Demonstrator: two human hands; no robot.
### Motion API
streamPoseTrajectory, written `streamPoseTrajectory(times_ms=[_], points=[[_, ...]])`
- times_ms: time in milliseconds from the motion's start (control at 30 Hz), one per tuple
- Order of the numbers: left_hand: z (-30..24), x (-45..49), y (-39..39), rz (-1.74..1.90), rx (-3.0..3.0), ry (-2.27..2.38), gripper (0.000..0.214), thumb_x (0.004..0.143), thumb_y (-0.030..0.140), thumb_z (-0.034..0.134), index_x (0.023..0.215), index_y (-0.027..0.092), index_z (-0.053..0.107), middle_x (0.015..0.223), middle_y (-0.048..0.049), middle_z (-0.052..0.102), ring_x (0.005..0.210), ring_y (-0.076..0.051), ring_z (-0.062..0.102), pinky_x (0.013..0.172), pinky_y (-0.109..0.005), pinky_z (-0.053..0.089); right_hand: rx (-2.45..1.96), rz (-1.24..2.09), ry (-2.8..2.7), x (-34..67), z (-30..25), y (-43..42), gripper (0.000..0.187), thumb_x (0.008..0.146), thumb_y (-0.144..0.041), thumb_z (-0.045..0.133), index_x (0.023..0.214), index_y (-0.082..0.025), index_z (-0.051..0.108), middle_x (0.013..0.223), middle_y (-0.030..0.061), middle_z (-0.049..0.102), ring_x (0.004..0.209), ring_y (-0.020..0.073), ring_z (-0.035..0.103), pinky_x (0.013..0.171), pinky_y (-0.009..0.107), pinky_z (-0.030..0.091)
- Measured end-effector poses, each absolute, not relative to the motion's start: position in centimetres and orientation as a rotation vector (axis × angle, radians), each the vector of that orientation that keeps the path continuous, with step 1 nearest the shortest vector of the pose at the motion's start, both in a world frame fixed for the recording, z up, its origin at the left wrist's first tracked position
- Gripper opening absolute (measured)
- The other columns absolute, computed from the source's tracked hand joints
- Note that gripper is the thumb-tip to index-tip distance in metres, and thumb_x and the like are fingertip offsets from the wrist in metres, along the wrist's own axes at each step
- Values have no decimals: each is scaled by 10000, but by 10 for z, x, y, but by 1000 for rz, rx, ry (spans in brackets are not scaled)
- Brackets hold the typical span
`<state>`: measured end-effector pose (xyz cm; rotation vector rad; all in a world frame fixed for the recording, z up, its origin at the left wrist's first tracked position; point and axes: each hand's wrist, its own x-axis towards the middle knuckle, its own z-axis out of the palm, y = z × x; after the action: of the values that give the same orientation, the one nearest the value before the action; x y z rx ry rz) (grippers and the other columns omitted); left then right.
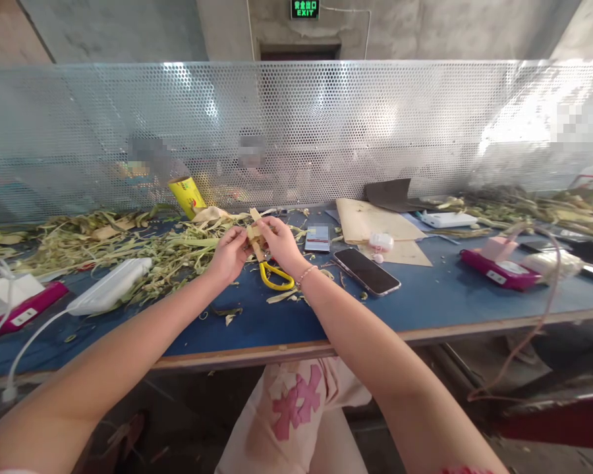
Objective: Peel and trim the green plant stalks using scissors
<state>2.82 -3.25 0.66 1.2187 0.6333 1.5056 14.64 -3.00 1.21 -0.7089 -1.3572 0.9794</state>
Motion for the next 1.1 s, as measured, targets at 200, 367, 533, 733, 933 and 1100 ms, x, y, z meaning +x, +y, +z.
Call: streamPoseTrajectory(times_ms=[200,367,533,733,933,1100], points=[[4,26,-27,1577,1328,728,227,688,328,611,653,175,447,611,46,458,567,-67,472,558,-194,433,-733,1142,-1186,144,14,-29,225,802,-342,396,1003,-245,426,757,-20,488,539,75,474,485,205,408],[-4,21,-19,1632,1477,847,220,740,369,556,672,185,457,583,44,417,532,-74,419,521,-193,375,-956,918,-1469,145,7,-23,278,827,-410,342,678,-194,433,578,-27,436,506,87,422,502,221,361],[-3,18,-17,1684,1731,1155,191,776,343,512,672,187,478,664,11,449,635,-114,443,627,-244,380,-944,587,-1583,148,2,-22,267,824,-404,358,644,-207,367,518,-57,351,491,85,357,498,212,291],[6,22,-33,1658,1951,1399,196,849,291,389,675,202,388,602,26,394,576,-121,398,581,-255,312,-886,562,-1568,145,3,-27,189,816,-364,380,704,-213,395,495,-69,359,456,85,391,496,207,310],[2,22,-34,1697,1870,1357,218,860,368,367,708,212,371,548,43,392,510,-117,400,535,-254,290,-901,538,-1622,145,2,-29,188,826,-382,373,773,-218,445,486,-66,388,450,96,413,509,215,325],[-7,21,-24,1853,1605,1112,260,800,463,464,750,217,399,572,46,406,488,-102,403,510,-248,299,-901,439,-1711,144,4,-33,213,830,-361,366,915,-214,495,549,-41,435,515,115,422,579,234,352]])
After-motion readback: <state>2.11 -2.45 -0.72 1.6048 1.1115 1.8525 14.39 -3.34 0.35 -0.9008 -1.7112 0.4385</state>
